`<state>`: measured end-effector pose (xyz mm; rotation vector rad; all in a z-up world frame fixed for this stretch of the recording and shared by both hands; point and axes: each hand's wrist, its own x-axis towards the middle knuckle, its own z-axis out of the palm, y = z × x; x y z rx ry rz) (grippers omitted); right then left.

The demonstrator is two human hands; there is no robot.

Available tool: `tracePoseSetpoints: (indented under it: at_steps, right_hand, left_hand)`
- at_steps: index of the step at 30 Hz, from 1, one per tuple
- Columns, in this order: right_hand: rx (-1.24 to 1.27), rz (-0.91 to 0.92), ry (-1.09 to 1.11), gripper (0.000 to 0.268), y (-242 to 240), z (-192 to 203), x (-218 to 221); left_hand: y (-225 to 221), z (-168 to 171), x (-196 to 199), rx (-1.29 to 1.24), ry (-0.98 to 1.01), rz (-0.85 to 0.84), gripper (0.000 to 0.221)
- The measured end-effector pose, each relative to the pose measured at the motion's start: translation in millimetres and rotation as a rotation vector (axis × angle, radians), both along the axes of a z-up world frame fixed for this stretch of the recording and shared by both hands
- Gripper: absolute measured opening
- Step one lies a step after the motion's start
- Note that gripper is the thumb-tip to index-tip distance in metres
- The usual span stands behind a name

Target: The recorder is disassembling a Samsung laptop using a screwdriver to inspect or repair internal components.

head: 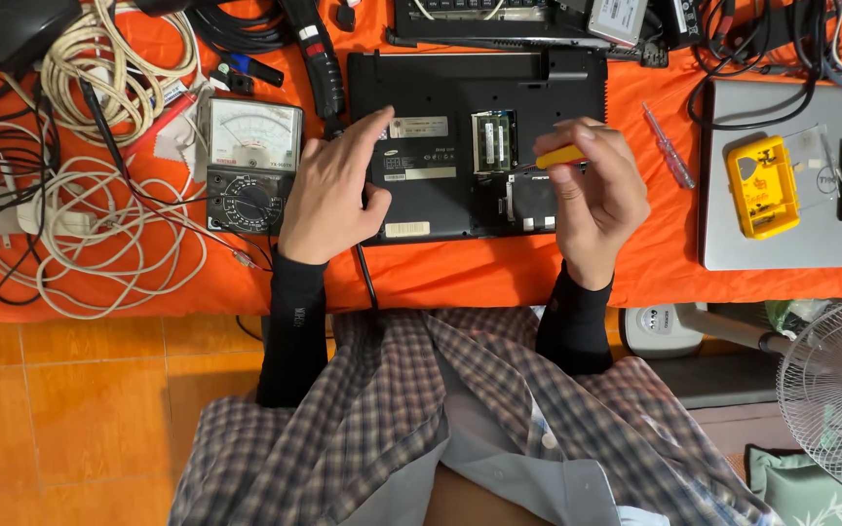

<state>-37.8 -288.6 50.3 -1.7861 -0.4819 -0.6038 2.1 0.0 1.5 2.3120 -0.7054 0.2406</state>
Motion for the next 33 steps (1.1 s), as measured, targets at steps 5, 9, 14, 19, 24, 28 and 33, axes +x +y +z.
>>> tracePoseSetpoints:
  at_steps: [5, 9, 14, 19, 24, 28, 33]
  right_hand:
    - [0.045, 0.048, 0.040, 0.038, 9, 13, 1]
    - [-0.023, 0.041, -0.061, 0.044, 12, 15, 4]
    - [0.008, 0.022, -0.041, 0.037, 1, 1, 0]
    - [-0.032, 0.011, -0.074, 0.032, 12, 20, 2]
    - [-0.023, 0.019, -0.015, 0.037, 12, 16, -1]
    - [-0.019, 0.011, -0.041, 0.030, 9, 9, -2]
    - [-0.022, 0.000, 0.027, 0.026, 9, 15, -6]
  left_hand:
    - [0, -7, 0, -0.006, 0.028, 0.006, 0.094]
    - [0, -9, 1, -0.004, -0.016, 0.007, 0.100]
    - [0, -6, 0, -0.004, 0.084, 0.004, 0.097]
    - [-1, 2, 1, -0.017, -0.016, 0.003, 0.096]
    - [-2, 3, 0, -0.015, 0.026, 0.014, 0.094]
    - [-2, 2, 1, -0.008, 0.050, 0.021, 0.094]
    - [-2, 0, 0, -0.024, 0.043, 0.016, 0.092]
